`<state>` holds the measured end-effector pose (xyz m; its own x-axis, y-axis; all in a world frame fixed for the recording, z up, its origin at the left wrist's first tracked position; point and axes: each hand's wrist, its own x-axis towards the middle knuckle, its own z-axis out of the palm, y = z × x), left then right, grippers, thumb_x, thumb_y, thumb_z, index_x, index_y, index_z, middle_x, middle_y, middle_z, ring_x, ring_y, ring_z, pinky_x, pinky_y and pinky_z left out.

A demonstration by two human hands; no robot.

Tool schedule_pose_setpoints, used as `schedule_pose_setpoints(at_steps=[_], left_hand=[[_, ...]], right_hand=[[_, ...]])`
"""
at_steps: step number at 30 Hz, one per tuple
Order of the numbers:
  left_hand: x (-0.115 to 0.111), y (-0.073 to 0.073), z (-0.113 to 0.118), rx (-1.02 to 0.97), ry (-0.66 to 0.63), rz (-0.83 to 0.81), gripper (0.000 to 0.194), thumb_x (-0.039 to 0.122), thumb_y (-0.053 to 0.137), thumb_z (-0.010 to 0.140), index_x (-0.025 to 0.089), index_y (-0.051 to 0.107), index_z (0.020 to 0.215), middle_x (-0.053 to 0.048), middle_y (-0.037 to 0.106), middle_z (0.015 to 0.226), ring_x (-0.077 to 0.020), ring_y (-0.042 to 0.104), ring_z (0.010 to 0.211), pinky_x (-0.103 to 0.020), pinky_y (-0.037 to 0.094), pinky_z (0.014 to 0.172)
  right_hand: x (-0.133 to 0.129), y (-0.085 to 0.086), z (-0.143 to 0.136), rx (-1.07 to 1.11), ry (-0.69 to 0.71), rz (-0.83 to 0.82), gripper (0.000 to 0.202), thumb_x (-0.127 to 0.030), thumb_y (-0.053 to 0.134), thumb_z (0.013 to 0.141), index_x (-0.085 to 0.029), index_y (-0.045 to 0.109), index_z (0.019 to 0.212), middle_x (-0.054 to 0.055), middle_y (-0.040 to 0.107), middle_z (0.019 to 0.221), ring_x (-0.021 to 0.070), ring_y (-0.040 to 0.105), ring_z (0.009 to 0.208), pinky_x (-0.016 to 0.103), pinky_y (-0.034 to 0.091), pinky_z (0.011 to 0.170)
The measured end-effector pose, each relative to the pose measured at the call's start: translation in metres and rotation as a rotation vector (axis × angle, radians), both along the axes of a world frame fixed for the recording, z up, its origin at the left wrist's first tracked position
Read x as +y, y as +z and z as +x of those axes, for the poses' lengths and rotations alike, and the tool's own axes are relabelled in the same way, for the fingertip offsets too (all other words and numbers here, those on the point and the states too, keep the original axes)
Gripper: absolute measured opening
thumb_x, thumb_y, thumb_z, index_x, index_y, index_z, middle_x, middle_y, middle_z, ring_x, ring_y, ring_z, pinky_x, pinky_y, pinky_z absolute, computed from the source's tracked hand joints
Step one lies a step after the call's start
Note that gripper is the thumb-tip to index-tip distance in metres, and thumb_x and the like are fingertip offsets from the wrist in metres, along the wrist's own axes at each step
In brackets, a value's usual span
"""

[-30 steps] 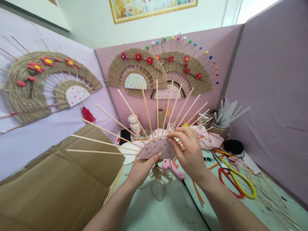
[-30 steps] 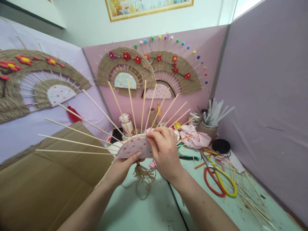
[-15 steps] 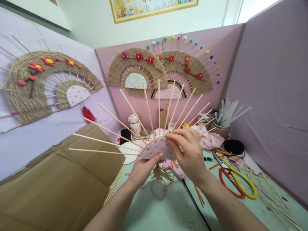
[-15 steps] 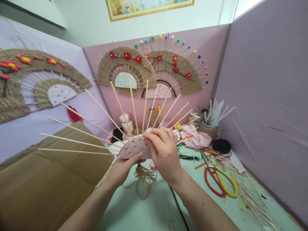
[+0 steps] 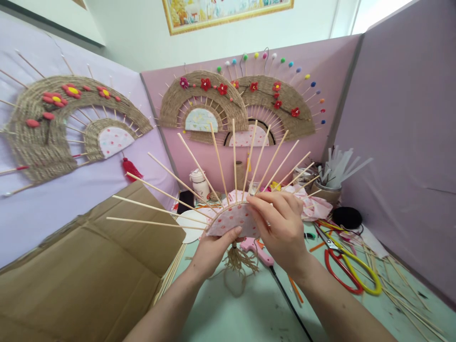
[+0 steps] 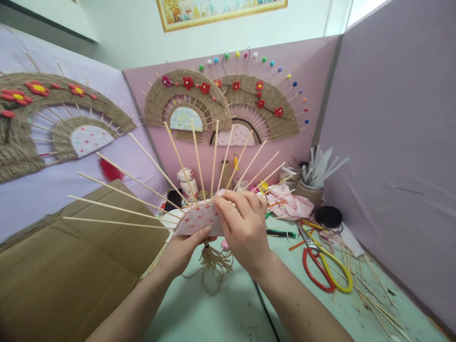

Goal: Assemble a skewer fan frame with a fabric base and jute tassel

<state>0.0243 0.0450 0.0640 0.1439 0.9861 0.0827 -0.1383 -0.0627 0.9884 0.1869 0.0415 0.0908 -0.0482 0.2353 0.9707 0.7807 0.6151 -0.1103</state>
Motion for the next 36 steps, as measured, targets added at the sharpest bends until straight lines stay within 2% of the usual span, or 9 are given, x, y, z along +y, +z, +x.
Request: schedule_pose_setpoints(at_steps=[9, 15, 24, 29, 33, 36], left_hand=[[-0.003, 0.006, 0.001, 0.054, 0.042, 0.057, 0.040, 0.034, 0.078, 0.075, 0.024, 0.072, 0.113, -0.003, 0.074, 0.114, -0.0231, 0.068, 0.107, -0.034, 0.056, 0.093], [-0.009, 0.017, 0.004, 0.093, 0.061, 0.103, 0.028, 0.029, 0.076, 0.073, 0.023, 0.075, 0.101, -0.004, 0.076, 0.107, -0.0253, 0.069, 0.101, -0.036, 0.056, 0.090], [-0.006, 0.012, 0.000, 0.173, 0.111, 0.081, 0.032, 0.029, 0.073, 0.074, 0.024, 0.073, 0.106, -0.003, 0.075, 0.109, -0.0254, 0.068, 0.106, -0.037, 0.053, 0.095], [-0.007, 0.012, -0.002, 0.203, 0.140, 0.041, 0.027, 0.022, 0.071, 0.068, 0.023, 0.075, 0.095, -0.004, 0.076, 0.101, -0.0286, 0.068, 0.099, -0.040, 0.055, 0.088], [-0.008, 0.016, 0.002, 0.172, 0.214, 0.104, 0.026, 0.015, 0.071, 0.061, 0.024, 0.073, 0.085, -0.003, 0.076, 0.094, -0.0294, 0.065, 0.107, -0.040, 0.052, 0.095], [-0.009, 0.018, 0.004, 0.152, 0.165, 0.123, 0.023, 0.016, 0.070, 0.062, 0.023, 0.073, 0.083, -0.003, 0.076, 0.092, -0.0285, 0.066, 0.102, -0.040, 0.052, 0.095]], right_hand=[[-0.009, 0.000, -0.011, -0.142, 0.074, -0.002, 0.022, -0.017, 0.063, 0.090, -0.022, 0.066, 0.111, 0.004, 0.074, 0.105, 0.0236, 0.057, 0.097, 0.043, 0.038, 0.087], [-0.009, -0.001, -0.012, -0.154, 0.049, 0.010, 0.019, -0.018, 0.062, 0.090, -0.021, 0.065, 0.108, 0.005, 0.074, 0.103, 0.0241, 0.056, 0.095, 0.043, 0.038, 0.084], [-0.012, -0.005, -0.013, -0.160, 0.077, 0.058, 0.030, -0.019, 0.062, 0.089, -0.020, 0.061, 0.119, 0.008, 0.071, 0.110, 0.0261, 0.057, 0.102, 0.045, 0.040, 0.089], [-0.012, -0.006, -0.018, -0.210, 0.110, 0.028, 0.027, -0.020, 0.061, 0.091, -0.020, 0.062, 0.117, 0.007, 0.073, 0.111, 0.0251, 0.061, 0.104, 0.045, 0.037, 0.091], [-0.013, -0.007, -0.021, -0.189, 0.116, 0.056, 0.023, -0.019, 0.061, 0.090, -0.019, 0.062, 0.113, 0.007, 0.074, 0.106, 0.0230, 0.064, 0.104, 0.045, 0.037, 0.091], [-0.014, -0.006, -0.022, -0.179, 0.104, 0.057, 0.021, -0.019, 0.062, 0.089, -0.019, 0.063, 0.111, 0.007, 0.074, 0.104, 0.0231, 0.064, 0.103, 0.044, 0.037, 0.091]])
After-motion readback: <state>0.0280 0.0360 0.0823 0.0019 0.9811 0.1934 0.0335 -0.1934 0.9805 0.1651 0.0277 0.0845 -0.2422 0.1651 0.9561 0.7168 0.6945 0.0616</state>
